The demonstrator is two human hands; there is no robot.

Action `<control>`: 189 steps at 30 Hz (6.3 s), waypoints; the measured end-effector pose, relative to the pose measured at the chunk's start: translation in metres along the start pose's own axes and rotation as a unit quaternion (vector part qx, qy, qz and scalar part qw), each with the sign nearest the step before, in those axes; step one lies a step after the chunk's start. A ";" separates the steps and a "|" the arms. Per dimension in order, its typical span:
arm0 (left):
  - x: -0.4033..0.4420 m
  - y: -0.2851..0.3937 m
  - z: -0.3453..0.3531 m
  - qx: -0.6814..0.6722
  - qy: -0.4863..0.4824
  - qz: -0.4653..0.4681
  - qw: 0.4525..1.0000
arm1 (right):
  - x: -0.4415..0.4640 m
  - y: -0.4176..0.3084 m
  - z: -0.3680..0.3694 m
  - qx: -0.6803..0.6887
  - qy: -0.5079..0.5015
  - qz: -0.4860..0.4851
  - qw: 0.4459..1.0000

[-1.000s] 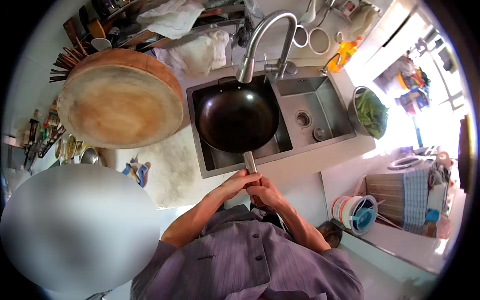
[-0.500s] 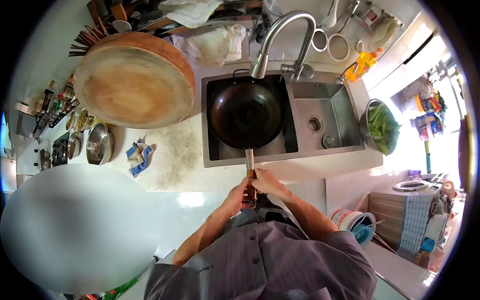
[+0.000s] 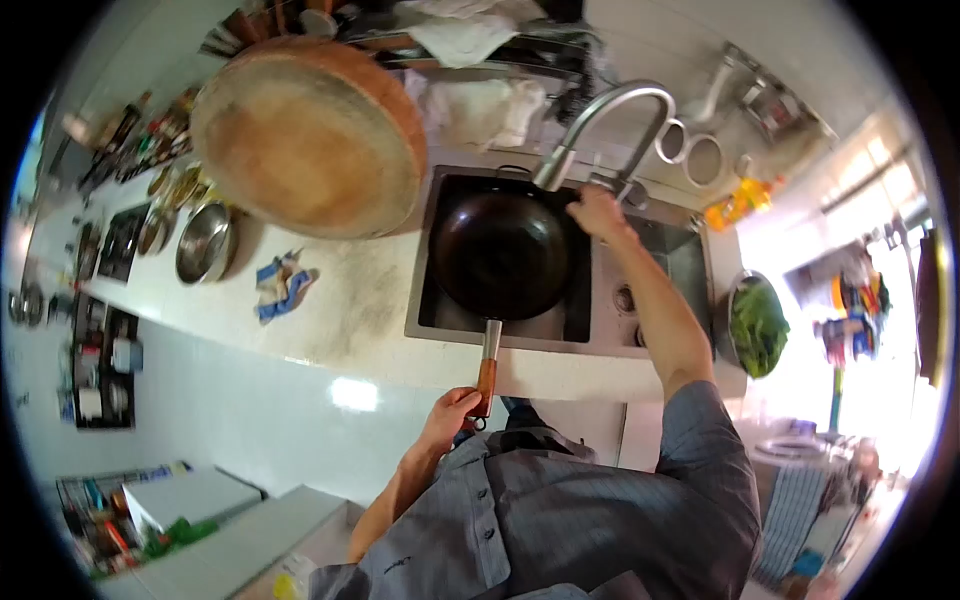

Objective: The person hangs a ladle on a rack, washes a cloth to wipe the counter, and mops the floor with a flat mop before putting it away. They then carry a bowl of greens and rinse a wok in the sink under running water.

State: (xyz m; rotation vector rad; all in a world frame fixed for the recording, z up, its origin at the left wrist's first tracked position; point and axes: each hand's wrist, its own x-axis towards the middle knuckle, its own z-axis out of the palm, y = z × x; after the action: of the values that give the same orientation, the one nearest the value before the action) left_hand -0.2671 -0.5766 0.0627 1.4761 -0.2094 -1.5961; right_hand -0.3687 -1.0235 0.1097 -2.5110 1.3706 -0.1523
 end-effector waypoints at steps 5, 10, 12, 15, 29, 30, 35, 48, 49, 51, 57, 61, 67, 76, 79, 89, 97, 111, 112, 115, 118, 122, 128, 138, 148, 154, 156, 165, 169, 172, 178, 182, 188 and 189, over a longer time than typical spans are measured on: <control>-0.013 0.002 0.008 -0.018 0.104 0.023 0.994 | 0.104 0.076 0.023 0.005 0.057 0.054 0.997; -0.019 -0.003 0.016 -0.016 0.181 0.049 0.982 | 0.122 0.064 0.029 0.187 0.080 0.026 0.979; -0.018 -0.007 0.019 -0.011 0.190 0.049 0.980 | 0.134 0.087 0.052 0.221 0.140 0.053 0.964; -0.013 -0.005 0.023 -0.021 0.193 0.060 0.979 | 0.139 0.106 0.079 0.236 0.148 -0.028 0.960; -0.007 -0.005 0.037 0.049 0.192 0.078 0.977 | 0.030 0.049 0.065 0.046 0.130 -0.099 0.985; -0.007 -0.008 0.037 0.043 0.205 0.080 0.974 | 0.034 0.051 0.071 0.013 0.124 -0.098 0.987; -0.004 -0.007 0.039 0.164 0.222 0.096 0.956 | 0.038 0.055 0.070 -0.004 0.113 -0.117 0.987; 0.023 -0.027 0.038 0.201 0.179 0.154 0.951 | 0.032 0.042 0.056 0.011 0.083 -0.105 0.991; 0.025 -0.028 0.040 0.225 0.202 0.171 0.938 | 0.035 0.047 0.057 0.001 0.069 -0.101 0.992; 0.029 -0.028 0.042 0.250 0.209 0.192 0.925 | 0.040 0.054 0.066 -0.030 0.078 -0.103 0.991; 0.034 -0.028 0.041 0.273 0.213 0.162 0.924 | 0.035 0.047 0.060 -0.002 0.082 -0.088 0.993; 0.033 -0.028 0.041 0.287 0.213 0.158 0.920 | 0.033 0.044 0.054 0.007 0.069 -0.091 0.993; 0.034 -0.026 0.041 0.296 0.214 0.145 0.919 | 0.037 0.047 0.057 0.011 0.053 -0.082 0.995; 0.033 -0.028 0.042 0.289 0.222 0.150 0.919 | 0.036 0.048 0.056 0.000 0.061 -0.097 0.993; 0.033 -0.028 0.041 0.287 0.219 0.154 0.920 | 0.035 0.047 0.054 -0.003 0.056 -0.097 0.994; 0.034 -0.028 0.040 0.290 0.209 0.146 0.922 | 0.034 0.044 0.051 -0.011 0.048 -0.087 0.995; 0.035 -0.028 0.041 0.292 0.216 0.153 0.919 | 0.034 0.048 0.052 0.006 0.085 -0.113 0.990; 0.032 -0.024 0.041 0.299 0.211 0.145 0.919 | 0.037 0.048 0.050 -0.009 0.075 -0.110 0.991; 0.032 -0.024 0.041 0.296 0.208 0.151 0.920 | 0.037 0.048 0.050 -0.009 0.075 -0.110 0.991; 0.033 -0.024 0.041 0.294 0.210 0.152 0.920 | 0.038 0.047 0.050 -0.014 0.069 -0.108 0.992; 0.034 -0.024 0.040 0.304 0.213 0.142 0.918 | 0.039 0.048 0.052 -0.021 0.067 -0.105 0.992; 0.031 -0.021 0.041 0.289 0.202 0.133 0.926 | 0.038 0.048 0.051 -0.026 0.067 -0.102 0.992; 0.032 -0.021 0.040 0.281 0.201 0.128 0.930 | 0.036 0.044 0.047 -0.017 0.058 -0.095 0.994; 0.032 -0.021 0.041 0.283 0.202 0.136 0.928 | 0.035 0.044 0.047 -0.008 0.061 -0.104 0.993; 0.034 -0.024 0.040 0.282 0.203 0.142 0.927 | 0.037 0.048 0.052 -0.008 0.089 -0.119 0.989; 0.032 -0.022 0.040 0.283 0.205 0.131 0.928 | 0.033 0.042 0.044 -0.010 0.071 -0.103 0.992; 0.033 -0.022 0.041 0.285 0.207 0.131 0.927 | 0.033 0.042 0.044 -0.011 0.055 -0.099 0.994; 0.032 -0.021 0.042 0.288 0.209 0.130 0.925 | 0.034 0.044 0.046 -0.006 0.074 -0.115 0.991; 0.032 -0.022 0.042 0.281 0.208 0.133 0.927 | 0.034 0.043 0.045 -0.005 0.065 -0.109 0.992; 0.032 -0.022 0.041 0.278 0.207 0.134 0.928 | 0.035 0.045 0.046 -0.004 0.062 -0.109 0.992; 0.033 -0.025 0.041 0.281 0.212 0.139 0.926 | 0.036 0.048 0.050 -0.005 0.084 -0.122 0.989; 0.035 -0.026 0.040 0.279 0.211 0.132 0.927 | 0.039 0.050 0.051 -0.016 0.073 -0.111 0.991; 0.034 -0.025 0.042 0.278 0.219 0.121 0.927 | 0.035 0.046 0.046 -0.015 0.059 -0.112 0.992; 0.034 -0.026 0.041 0.275 0.219 0.127 0.928 | 0.035 0.045 0.046 -0.021 0.071 -0.118 0.990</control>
State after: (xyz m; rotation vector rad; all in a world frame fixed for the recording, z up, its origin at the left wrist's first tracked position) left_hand -0.3103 -0.6044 0.0323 2.0955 -0.5975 -0.9995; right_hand -0.3758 -1.0671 0.0512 -2.7373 1.1319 -0.3612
